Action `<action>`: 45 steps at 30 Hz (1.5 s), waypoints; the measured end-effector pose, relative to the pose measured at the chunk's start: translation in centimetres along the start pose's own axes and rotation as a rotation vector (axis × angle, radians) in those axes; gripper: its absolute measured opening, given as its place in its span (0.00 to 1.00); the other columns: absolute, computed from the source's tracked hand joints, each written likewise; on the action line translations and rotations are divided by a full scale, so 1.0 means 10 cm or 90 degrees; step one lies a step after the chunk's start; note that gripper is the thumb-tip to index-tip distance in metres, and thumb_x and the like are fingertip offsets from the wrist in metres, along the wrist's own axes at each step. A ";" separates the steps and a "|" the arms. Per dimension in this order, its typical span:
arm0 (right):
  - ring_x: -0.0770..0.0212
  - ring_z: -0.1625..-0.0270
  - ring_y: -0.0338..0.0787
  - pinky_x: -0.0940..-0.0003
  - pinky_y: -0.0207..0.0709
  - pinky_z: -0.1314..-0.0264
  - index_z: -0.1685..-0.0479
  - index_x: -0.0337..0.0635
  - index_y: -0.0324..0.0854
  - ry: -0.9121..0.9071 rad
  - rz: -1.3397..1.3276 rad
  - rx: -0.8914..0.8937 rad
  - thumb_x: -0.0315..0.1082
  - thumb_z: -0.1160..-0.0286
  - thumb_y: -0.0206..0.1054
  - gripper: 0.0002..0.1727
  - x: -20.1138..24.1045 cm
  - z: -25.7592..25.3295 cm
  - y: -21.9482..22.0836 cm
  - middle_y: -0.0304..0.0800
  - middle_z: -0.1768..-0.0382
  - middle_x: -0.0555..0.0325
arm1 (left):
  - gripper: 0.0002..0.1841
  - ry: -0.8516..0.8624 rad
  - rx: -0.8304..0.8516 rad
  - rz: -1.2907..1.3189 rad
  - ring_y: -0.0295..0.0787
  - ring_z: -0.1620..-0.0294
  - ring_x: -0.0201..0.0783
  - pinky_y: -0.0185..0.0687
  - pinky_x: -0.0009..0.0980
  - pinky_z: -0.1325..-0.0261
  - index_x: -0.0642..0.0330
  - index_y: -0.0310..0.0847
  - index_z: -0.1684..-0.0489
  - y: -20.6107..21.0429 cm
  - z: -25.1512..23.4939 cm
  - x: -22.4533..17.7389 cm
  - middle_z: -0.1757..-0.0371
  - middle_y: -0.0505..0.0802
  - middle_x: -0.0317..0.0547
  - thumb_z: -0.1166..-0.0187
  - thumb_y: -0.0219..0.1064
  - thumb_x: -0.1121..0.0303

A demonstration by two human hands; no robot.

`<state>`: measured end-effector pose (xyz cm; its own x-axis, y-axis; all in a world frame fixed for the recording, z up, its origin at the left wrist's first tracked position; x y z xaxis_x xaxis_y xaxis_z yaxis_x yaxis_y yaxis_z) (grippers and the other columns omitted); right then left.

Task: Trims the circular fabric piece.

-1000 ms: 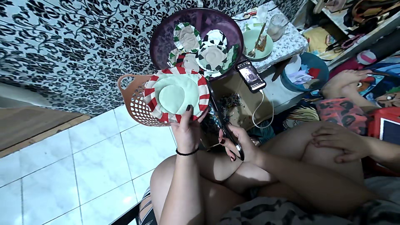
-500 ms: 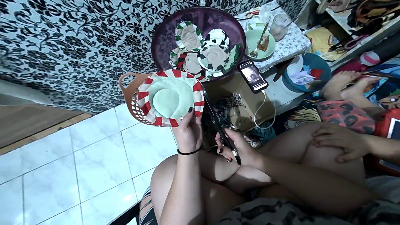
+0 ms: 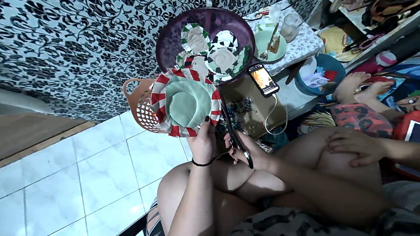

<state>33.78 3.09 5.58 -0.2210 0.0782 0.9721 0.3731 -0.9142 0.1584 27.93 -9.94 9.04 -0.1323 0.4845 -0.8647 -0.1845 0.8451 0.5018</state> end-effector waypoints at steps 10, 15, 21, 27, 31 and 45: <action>0.75 0.71 0.81 0.79 0.82 0.69 0.37 0.33 0.71 0.009 -0.016 -0.034 0.52 0.23 0.69 0.30 0.02 -0.02 -0.05 0.78 0.59 0.63 | 0.15 -0.013 0.005 -0.001 0.94 0.55 0.34 0.92 0.36 0.47 0.55 0.76 0.49 0.04 0.04 0.02 0.56 0.94 0.39 0.23 0.53 0.85; 0.73 0.77 0.80 0.77 0.82 0.75 0.42 0.35 0.73 0.033 -0.034 -0.048 0.48 0.20 0.67 0.24 0.04 -0.02 -0.04 0.78 0.63 0.61 | 0.15 -0.006 0.009 0.013 0.94 0.54 0.35 0.92 0.38 0.47 0.55 0.76 0.49 0.02 0.02 0.02 0.55 0.94 0.40 0.22 0.52 0.85; 0.74 0.80 0.78 0.77 0.82 0.77 0.48 0.36 0.75 0.009 -0.060 -0.057 0.48 0.20 0.67 0.22 0.04 0.01 -0.04 0.78 0.67 0.64 | 0.15 -0.036 0.005 0.028 0.94 0.55 0.37 0.93 0.40 0.50 0.56 0.75 0.47 0.02 0.00 0.02 0.53 0.94 0.43 0.22 0.50 0.85; 0.74 0.83 0.77 0.77 0.80 0.80 0.49 0.37 0.75 0.020 -0.055 -0.064 0.46 0.20 0.66 0.19 0.05 0.02 -0.03 0.79 0.72 0.65 | 0.16 -0.044 -0.032 0.061 0.95 0.56 0.40 0.94 0.41 0.52 0.58 0.73 0.46 -0.01 0.00 0.03 0.53 0.93 0.45 0.22 0.49 0.86; 0.74 0.84 0.77 0.77 0.79 0.80 0.50 0.38 0.75 0.014 -0.066 -0.066 0.47 0.20 0.67 0.19 0.05 0.04 -0.02 0.79 0.74 0.66 | 0.16 -0.060 -0.038 0.079 0.94 0.52 0.43 0.93 0.46 0.48 0.58 0.73 0.44 -0.02 -0.02 0.03 0.50 0.93 0.48 0.22 0.49 0.86; 0.77 0.87 0.74 0.80 0.75 0.84 0.55 0.41 0.76 0.025 -0.055 -0.073 0.42 0.20 0.69 0.13 0.09 0.05 -0.03 0.74 0.82 0.70 | 0.18 -0.063 -0.048 0.089 0.92 0.43 0.54 0.86 0.62 0.37 0.60 0.70 0.40 -0.12 -0.12 -0.02 0.44 0.90 0.54 0.24 0.46 0.86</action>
<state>33.93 3.62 6.52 -0.2832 0.1455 0.9479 0.2458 -0.9444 0.2184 27.02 -11.35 8.63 -0.0657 0.6197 -0.7821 -0.2442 0.7500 0.6147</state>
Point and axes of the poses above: each hand's wrist, its own z-axis away from the middle knuckle, its own y-axis out of the palm, x = y × z, the point moved 6 cm from there along -z, towards the middle knuckle
